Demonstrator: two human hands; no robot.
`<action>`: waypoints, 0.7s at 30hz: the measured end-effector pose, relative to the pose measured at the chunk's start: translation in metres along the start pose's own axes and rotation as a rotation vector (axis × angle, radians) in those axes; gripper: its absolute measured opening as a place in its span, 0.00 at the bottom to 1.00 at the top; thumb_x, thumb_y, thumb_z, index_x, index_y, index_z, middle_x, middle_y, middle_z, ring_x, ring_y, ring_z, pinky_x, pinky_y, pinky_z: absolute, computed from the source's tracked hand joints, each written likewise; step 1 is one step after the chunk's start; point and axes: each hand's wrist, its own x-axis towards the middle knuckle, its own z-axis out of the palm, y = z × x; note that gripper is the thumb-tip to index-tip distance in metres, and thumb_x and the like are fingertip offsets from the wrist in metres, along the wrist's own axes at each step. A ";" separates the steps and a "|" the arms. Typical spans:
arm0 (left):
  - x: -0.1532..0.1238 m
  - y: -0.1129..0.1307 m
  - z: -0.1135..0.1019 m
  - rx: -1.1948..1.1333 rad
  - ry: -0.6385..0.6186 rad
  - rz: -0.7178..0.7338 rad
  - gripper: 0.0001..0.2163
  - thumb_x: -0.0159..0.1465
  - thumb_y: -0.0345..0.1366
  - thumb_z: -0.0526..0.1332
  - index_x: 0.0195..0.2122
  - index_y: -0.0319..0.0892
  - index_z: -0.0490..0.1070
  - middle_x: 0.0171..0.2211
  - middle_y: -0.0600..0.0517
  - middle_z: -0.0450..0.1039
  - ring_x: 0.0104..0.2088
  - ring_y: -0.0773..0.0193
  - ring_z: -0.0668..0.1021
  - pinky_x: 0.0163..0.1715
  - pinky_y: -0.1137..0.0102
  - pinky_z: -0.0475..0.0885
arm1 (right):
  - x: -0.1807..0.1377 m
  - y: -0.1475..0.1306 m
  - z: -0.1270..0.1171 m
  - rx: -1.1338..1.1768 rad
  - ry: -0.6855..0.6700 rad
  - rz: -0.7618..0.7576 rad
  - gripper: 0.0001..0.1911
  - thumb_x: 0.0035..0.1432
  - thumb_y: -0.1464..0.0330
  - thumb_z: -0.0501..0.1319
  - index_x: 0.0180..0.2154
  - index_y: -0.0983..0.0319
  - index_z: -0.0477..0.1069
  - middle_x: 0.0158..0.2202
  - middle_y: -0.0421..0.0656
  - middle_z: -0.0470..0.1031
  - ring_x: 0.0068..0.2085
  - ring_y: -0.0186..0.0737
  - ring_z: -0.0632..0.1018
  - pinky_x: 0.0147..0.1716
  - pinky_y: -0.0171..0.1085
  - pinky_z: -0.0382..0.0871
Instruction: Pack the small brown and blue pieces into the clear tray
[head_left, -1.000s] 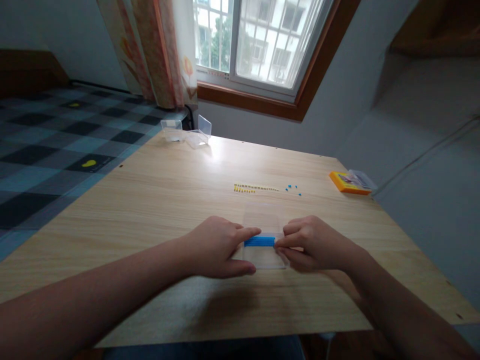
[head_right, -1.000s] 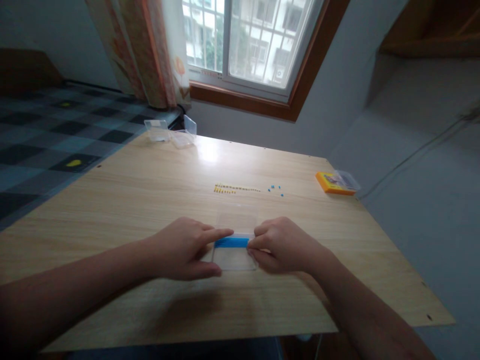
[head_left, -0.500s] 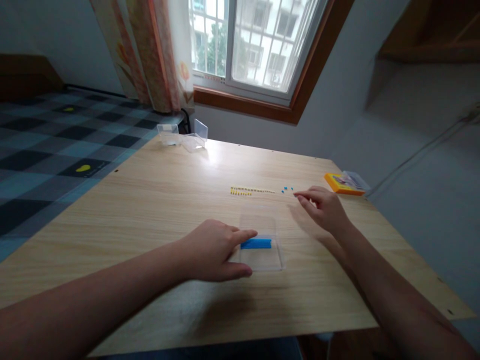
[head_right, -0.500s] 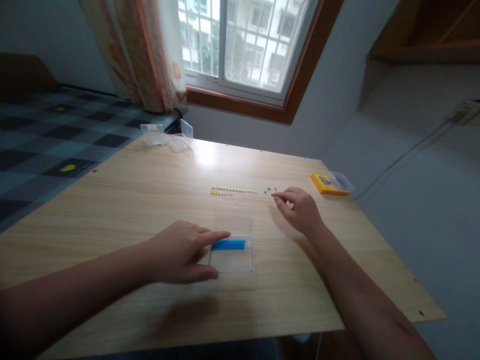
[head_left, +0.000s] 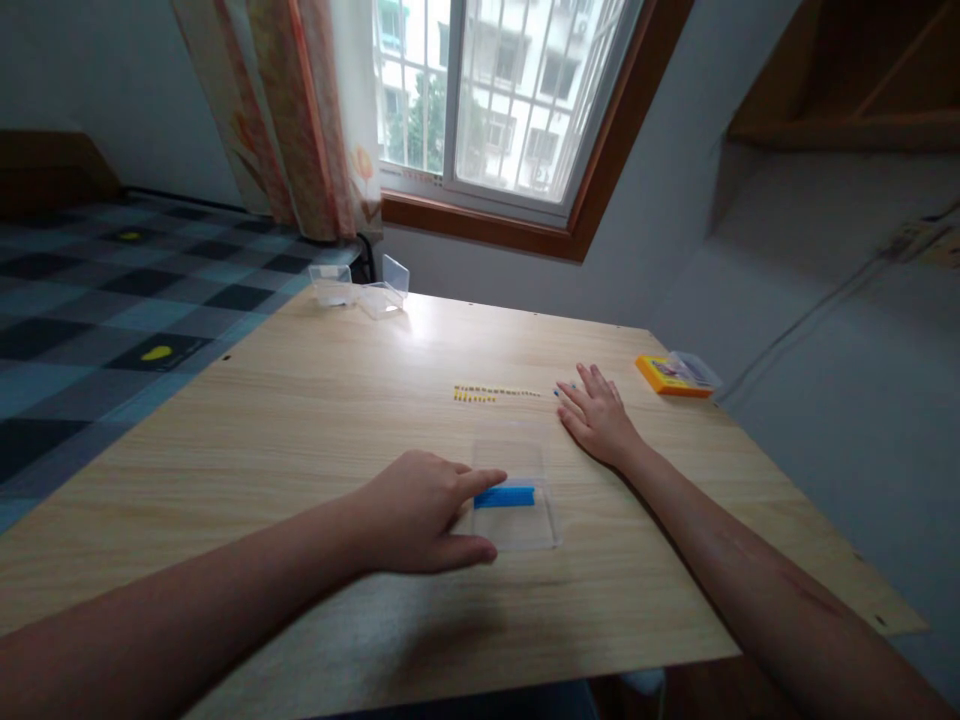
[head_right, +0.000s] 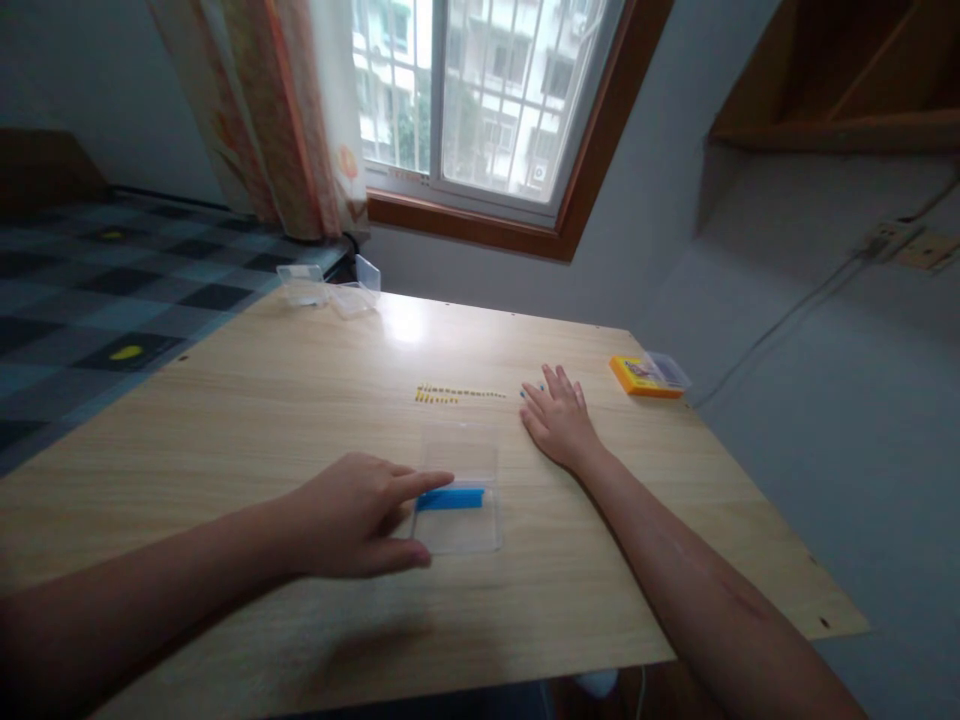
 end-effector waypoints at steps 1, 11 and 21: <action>0.000 0.000 0.000 -0.003 -0.001 0.000 0.34 0.64 0.55 0.65 0.66 0.40 0.67 0.38 0.46 0.83 0.34 0.51 0.84 0.32 0.64 0.73 | 0.000 0.000 -0.001 0.001 -0.004 -0.001 0.24 0.69 0.60 0.56 0.61 0.60 0.74 0.75 0.56 0.53 0.75 0.65 0.51 0.68 0.69 0.48; 0.000 0.000 -0.001 -0.002 -0.013 -0.010 0.34 0.65 0.55 0.64 0.66 0.39 0.67 0.38 0.46 0.83 0.33 0.52 0.84 0.32 0.64 0.73 | -0.002 0.004 -0.011 0.139 0.062 -0.141 0.09 0.58 0.72 0.63 0.36 0.59 0.83 0.73 0.48 0.59 0.75 0.62 0.51 0.68 0.67 0.49; -0.001 -0.004 0.003 -0.010 0.023 0.007 0.32 0.65 0.54 0.64 0.66 0.42 0.67 0.36 0.48 0.83 0.34 0.53 0.84 0.32 0.66 0.73 | -0.008 0.006 -0.035 0.131 0.109 -0.138 0.06 0.58 0.68 0.68 0.37 0.55 0.85 0.70 0.46 0.65 0.73 0.63 0.57 0.67 0.68 0.53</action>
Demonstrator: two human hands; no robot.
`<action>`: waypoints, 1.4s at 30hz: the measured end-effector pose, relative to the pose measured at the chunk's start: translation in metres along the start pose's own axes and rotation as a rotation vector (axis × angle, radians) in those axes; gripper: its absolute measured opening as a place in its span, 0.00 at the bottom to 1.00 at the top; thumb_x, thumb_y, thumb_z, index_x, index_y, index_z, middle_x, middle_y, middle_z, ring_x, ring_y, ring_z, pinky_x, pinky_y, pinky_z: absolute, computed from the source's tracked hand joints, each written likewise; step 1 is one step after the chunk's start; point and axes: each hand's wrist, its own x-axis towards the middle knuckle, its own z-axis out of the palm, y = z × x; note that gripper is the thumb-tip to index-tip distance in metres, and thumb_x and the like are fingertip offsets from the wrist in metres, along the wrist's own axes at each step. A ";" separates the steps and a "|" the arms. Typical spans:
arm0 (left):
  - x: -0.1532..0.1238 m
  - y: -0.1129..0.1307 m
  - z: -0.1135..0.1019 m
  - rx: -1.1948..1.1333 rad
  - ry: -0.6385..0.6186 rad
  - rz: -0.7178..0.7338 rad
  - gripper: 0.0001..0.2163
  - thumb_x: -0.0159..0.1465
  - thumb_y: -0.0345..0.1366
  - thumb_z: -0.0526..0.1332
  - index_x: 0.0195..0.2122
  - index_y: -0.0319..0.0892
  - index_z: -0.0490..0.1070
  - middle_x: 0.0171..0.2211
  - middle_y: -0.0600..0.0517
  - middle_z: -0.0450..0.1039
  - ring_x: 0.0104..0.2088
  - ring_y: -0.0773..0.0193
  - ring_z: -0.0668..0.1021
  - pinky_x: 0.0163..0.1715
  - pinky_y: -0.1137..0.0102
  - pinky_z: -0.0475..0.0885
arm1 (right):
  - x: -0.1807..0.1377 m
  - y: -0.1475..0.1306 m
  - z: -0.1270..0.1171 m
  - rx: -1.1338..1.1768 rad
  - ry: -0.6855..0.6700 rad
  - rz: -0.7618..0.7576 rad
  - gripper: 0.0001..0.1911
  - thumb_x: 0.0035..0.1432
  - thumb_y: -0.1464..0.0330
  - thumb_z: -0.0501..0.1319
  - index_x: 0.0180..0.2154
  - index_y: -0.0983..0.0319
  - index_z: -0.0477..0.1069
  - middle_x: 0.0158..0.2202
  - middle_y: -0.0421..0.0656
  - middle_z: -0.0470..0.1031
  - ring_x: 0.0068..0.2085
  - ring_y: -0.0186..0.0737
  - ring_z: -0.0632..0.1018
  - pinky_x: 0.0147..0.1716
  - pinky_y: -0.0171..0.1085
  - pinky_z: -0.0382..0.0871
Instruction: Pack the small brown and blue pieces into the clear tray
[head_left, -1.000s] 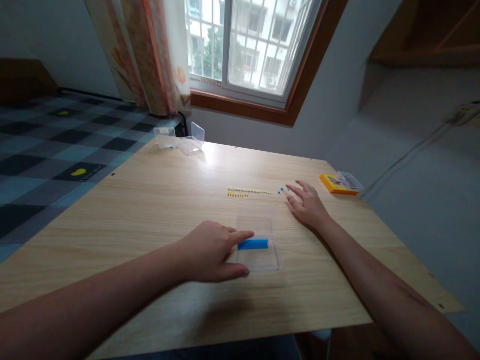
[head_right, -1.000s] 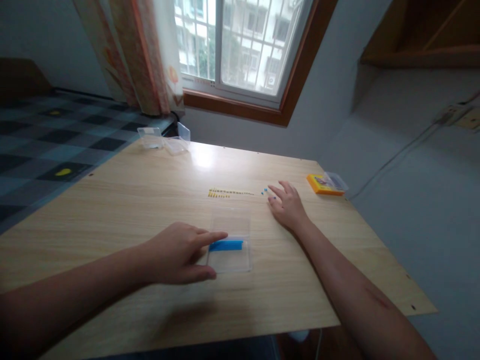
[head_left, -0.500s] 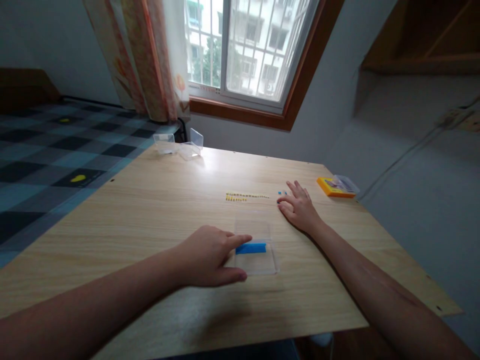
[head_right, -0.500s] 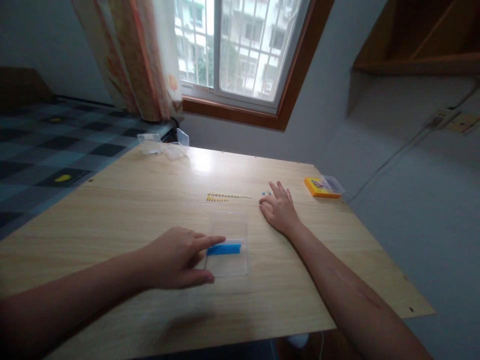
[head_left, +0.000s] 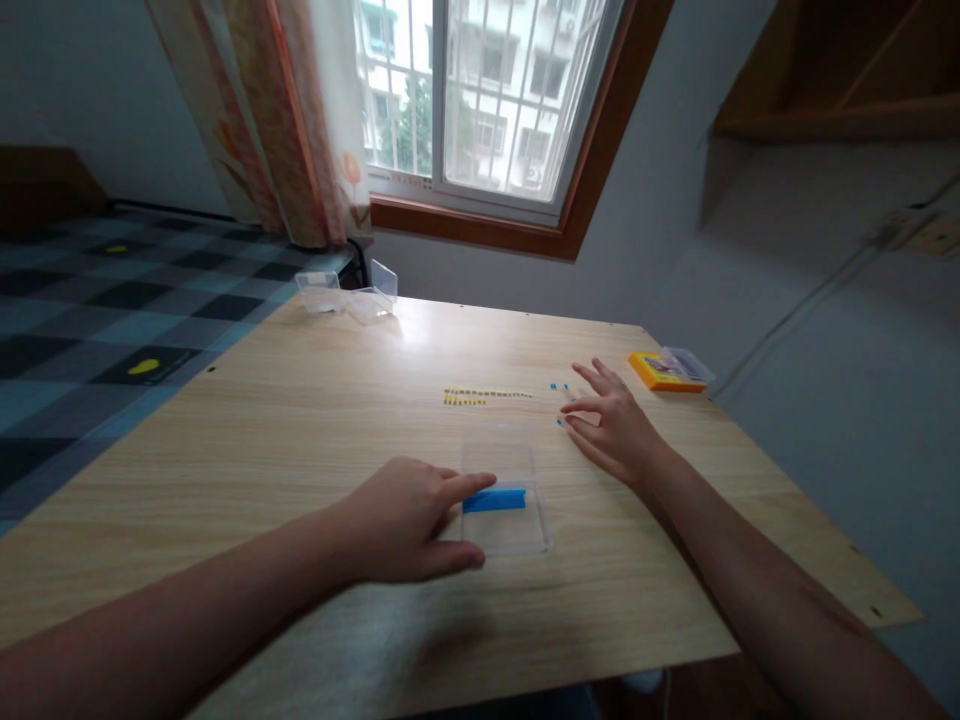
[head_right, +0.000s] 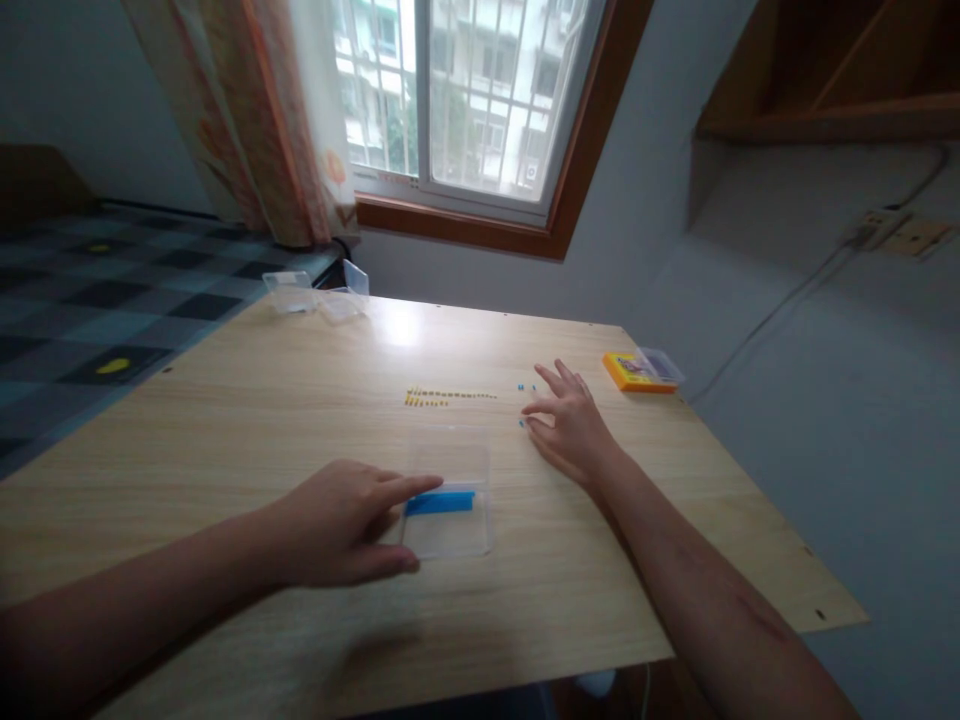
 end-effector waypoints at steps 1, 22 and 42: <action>0.000 0.000 0.000 -0.001 -0.004 -0.002 0.32 0.65 0.54 0.64 0.66 0.42 0.67 0.36 0.48 0.82 0.34 0.53 0.84 0.32 0.65 0.73 | 0.000 -0.001 -0.002 -0.003 -0.018 -0.003 0.06 0.59 0.67 0.68 0.37 0.54 0.86 0.70 0.46 0.65 0.74 0.63 0.57 0.67 0.68 0.52; 0.001 0.003 -0.002 -0.002 -0.012 -0.006 0.33 0.64 0.54 0.65 0.65 0.41 0.68 0.35 0.49 0.82 0.32 0.54 0.83 0.30 0.66 0.72 | -0.011 -0.097 -0.037 0.520 -0.537 -0.261 0.06 0.61 0.69 0.68 0.37 0.60 0.85 0.28 0.40 0.76 0.28 0.32 0.74 0.29 0.32 0.64; 0.001 0.002 0.000 0.001 -0.025 -0.010 0.34 0.64 0.55 0.65 0.67 0.40 0.67 0.35 0.49 0.82 0.31 0.54 0.83 0.30 0.65 0.71 | -0.015 -0.101 -0.048 0.373 -0.599 -0.365 0.11 0.63 0.71 0.61 0.41 0.59 0.84 0.29 0.40 0.76 0.29 0.33 0.73 0.30 0.34 0.60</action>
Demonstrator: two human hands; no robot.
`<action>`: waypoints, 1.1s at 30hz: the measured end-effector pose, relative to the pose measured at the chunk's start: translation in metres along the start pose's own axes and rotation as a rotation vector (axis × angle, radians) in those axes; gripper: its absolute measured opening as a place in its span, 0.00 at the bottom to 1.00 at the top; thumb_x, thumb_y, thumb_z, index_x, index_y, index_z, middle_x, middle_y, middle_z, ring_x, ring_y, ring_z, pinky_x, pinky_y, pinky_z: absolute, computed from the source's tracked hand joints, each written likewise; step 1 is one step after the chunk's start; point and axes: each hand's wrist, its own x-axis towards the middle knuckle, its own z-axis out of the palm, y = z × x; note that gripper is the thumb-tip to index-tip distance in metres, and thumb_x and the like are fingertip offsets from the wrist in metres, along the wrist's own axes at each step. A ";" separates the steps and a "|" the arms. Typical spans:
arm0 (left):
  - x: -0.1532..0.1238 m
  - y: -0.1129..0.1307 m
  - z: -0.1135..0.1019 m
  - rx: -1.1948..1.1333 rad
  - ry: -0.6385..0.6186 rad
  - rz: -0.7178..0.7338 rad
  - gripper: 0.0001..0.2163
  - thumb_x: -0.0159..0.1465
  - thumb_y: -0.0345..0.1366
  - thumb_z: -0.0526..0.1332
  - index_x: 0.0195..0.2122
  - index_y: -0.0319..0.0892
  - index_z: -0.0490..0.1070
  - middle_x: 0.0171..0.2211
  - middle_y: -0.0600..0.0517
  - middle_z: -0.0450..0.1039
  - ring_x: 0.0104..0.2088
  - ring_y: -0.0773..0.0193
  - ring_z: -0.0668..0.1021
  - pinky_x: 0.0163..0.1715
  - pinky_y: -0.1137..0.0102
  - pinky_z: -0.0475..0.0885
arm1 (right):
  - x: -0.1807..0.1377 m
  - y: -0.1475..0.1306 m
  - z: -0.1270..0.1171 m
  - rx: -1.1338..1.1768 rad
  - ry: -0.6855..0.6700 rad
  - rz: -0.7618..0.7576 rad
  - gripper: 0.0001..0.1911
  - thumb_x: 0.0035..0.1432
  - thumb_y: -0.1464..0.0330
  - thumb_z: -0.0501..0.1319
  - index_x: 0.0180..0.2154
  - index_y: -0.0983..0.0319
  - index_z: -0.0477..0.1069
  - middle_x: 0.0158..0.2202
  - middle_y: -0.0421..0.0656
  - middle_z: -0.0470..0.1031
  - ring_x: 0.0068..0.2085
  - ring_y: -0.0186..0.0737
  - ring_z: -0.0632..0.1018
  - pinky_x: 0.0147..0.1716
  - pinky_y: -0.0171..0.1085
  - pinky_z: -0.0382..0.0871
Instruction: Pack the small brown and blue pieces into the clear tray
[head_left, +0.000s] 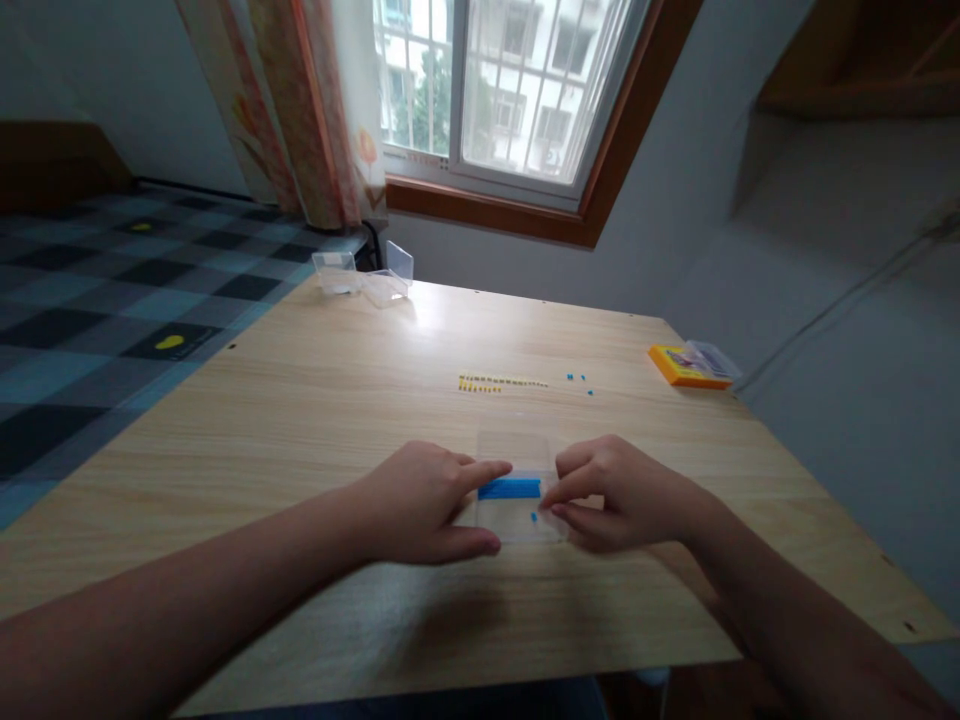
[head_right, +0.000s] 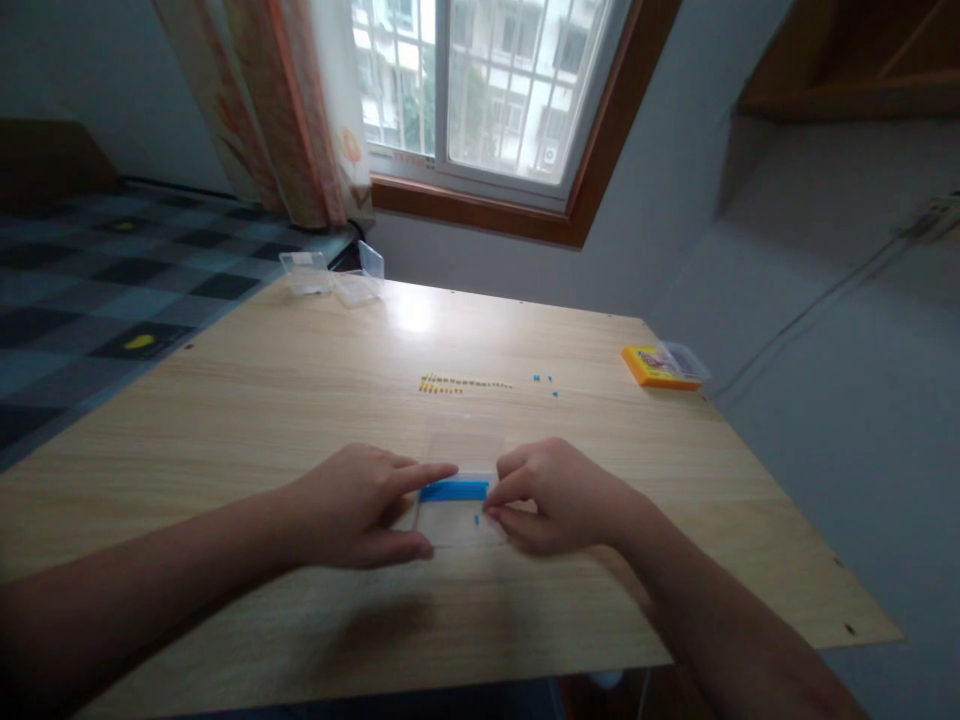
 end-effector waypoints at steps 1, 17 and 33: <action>0.000 0.000 0.000 0.001 -0.002 -0.003 0.34 0.64 0.55 0.65 0.67 0.40 0.67 0.35 0.49 0.82 0.31 0.54 0.83 0.30 0.65 0.71 | 0.000 0.000 0.001 -0.004 -0.011 -0.020 0.11 0.63 0.71 0.62 0.41 0.59 0.84 0.29 0.40 0.76 0.29 0.33 0.73 0.30 0.34 0.60; 0.001 0.001 -0.002 0.030 -0.009 -0.016 0.34 0.64 0.55 0.65 0.67 0.42 0.67 0.37 0.48 0.83 0.33 0.52 0.83 0.31 0.65 0.72 | 0.000 -0.001 0.000 -0.202 -0.033 0.024 0.12 0.63 0.72 0.60 0.26 0.61 0.74 0.25 0.37 0.69 0.26 0.32 0.66 0.29 0.37 0.54; 0.000 0.001 -0.001 0.038 0.002 0.005 0.34 0.64 0.55 0.65 0.66 0.41 0.68 0.37 0.47 0.83 0.32 0.51 0.84 0.30 0.64 0.72 | 0.000 0.001 0.000 -0.218 -0.026 0.071 0.12 0.68 0.69 0.59 0.39 0.59 0.83 0.28 0.40 0.74 0.27 0.33 0.69 0.29 0.36 0.54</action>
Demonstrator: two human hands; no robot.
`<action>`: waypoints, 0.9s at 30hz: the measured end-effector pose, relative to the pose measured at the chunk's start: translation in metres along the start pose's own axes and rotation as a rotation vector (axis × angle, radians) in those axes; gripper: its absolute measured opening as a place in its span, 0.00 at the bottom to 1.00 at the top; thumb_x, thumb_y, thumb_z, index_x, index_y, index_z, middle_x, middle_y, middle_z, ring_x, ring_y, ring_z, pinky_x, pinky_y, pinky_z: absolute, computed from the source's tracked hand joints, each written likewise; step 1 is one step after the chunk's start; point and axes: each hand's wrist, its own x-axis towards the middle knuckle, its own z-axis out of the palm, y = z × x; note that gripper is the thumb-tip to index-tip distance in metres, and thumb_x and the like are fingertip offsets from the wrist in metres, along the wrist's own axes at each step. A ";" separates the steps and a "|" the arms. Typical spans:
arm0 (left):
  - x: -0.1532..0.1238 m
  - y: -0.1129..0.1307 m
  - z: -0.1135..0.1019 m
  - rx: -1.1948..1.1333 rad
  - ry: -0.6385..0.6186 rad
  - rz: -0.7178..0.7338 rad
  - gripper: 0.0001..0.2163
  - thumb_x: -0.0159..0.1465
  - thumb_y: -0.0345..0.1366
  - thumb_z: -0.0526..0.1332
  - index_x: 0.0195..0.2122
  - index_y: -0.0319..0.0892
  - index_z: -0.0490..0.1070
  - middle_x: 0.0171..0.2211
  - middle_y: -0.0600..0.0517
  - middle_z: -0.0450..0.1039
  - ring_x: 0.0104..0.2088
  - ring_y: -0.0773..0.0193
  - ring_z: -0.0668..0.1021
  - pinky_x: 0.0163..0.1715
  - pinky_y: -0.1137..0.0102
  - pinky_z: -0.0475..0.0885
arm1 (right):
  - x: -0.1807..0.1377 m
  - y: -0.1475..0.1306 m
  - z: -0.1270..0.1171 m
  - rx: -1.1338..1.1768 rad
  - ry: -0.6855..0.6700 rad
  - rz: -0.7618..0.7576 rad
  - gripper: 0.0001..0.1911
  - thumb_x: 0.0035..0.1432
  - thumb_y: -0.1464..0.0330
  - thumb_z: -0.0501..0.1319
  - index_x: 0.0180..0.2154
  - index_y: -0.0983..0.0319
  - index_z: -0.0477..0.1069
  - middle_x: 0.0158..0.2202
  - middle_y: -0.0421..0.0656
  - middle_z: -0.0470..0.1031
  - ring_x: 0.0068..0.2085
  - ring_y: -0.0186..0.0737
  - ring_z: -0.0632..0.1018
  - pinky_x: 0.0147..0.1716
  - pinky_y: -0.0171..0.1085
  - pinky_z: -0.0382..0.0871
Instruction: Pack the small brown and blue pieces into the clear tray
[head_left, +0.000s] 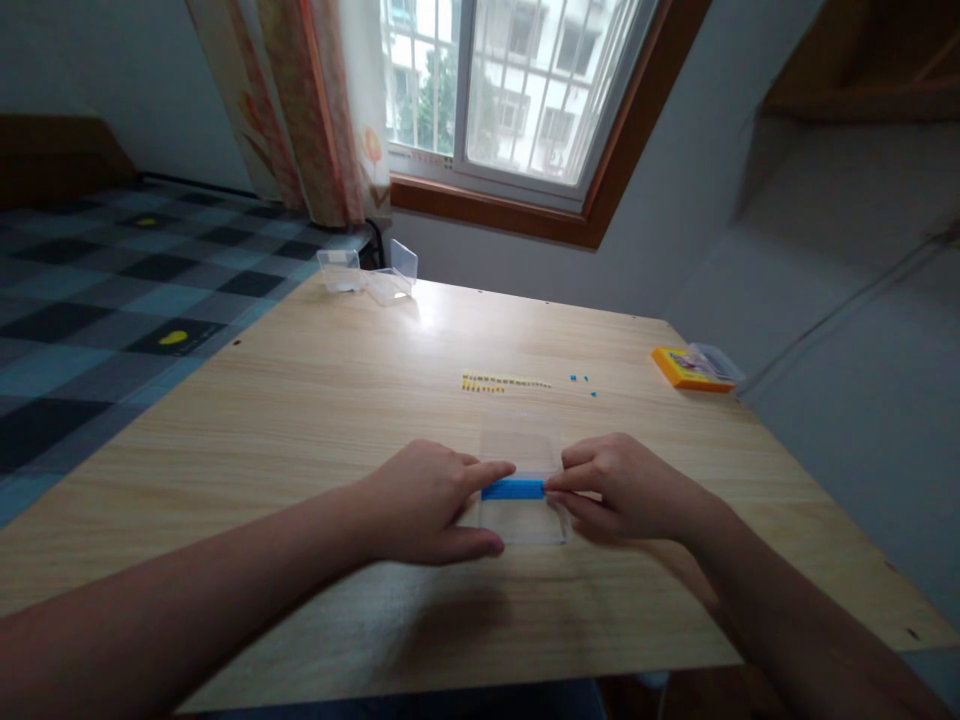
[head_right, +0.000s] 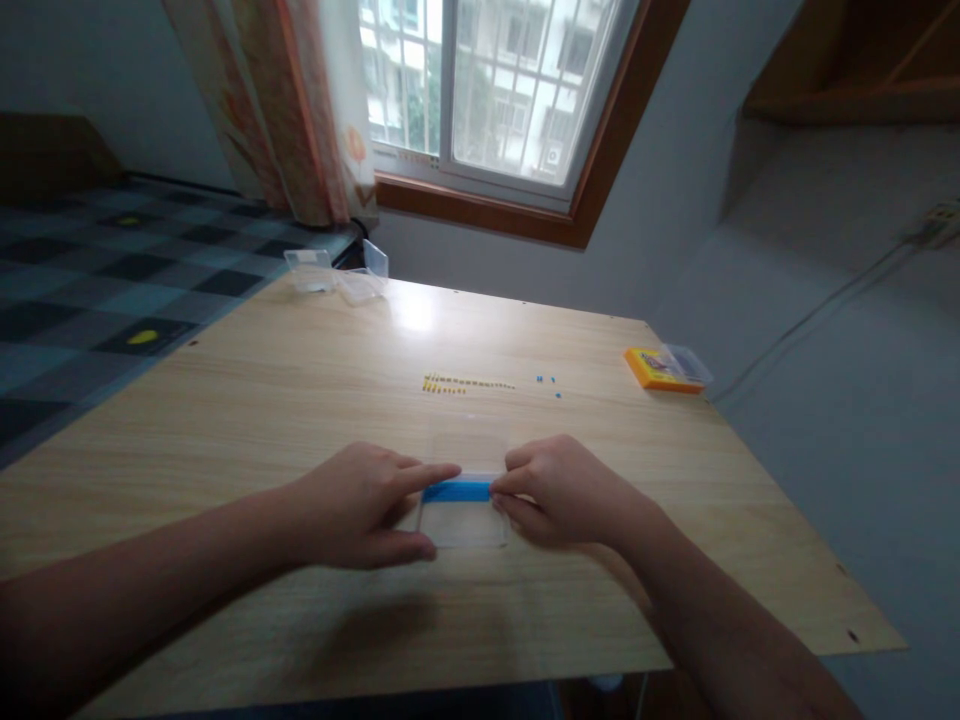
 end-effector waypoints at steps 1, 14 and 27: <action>0.000 0.000 0.000 -0.001 -0.001 -0.001 0.34 0.64 0.55 0.65 0.66 0.41 0.68 0.37 0.47 0.83 0.33 0.51 0.84 0.30 0.64 0.72 | 0.000 0.000 -0.001 0.003 0.004 0.000 0.12 0.68 0.68 0.59 0.39 0.59 0.83 0.28 0.40 0.75 0.28 0.33 0.70 0.29 0.36 0.54; 0.000 0.002 -0.002 -0.007 -0.010 -0.014 0.34 0.63 0.55 0.65 0.66 0.42 0.68 0.38 0.47 0.83 0.34 0.50 0.84 0.31 0.63 0.73 | 0.002 0.000 0.001 -0.030 -0.013 -0.007 0.13 0.67 0.70 0.59 0.31 0.61 0.79 0.27 0.40 0.74 0.27 0.33 0.69 0.30 0.37 0.54; 0.001 0.001 0.000 0.005 -0.014 -0.011 0.34 0.64 0.56 0.65 0.67 0.42 0.67 0.39 0.47 0.83 0.34 0.50 0.84 0.31 0.63 0.73 | 0.002 -0.001 0.002 -0.043 0.015 -0.017 0.13 0.67 0.69 0.59 0.33 0.60 0.81 0.27 0.40 0.74 0.27 0.34 0.70 0.29 0.37 0.54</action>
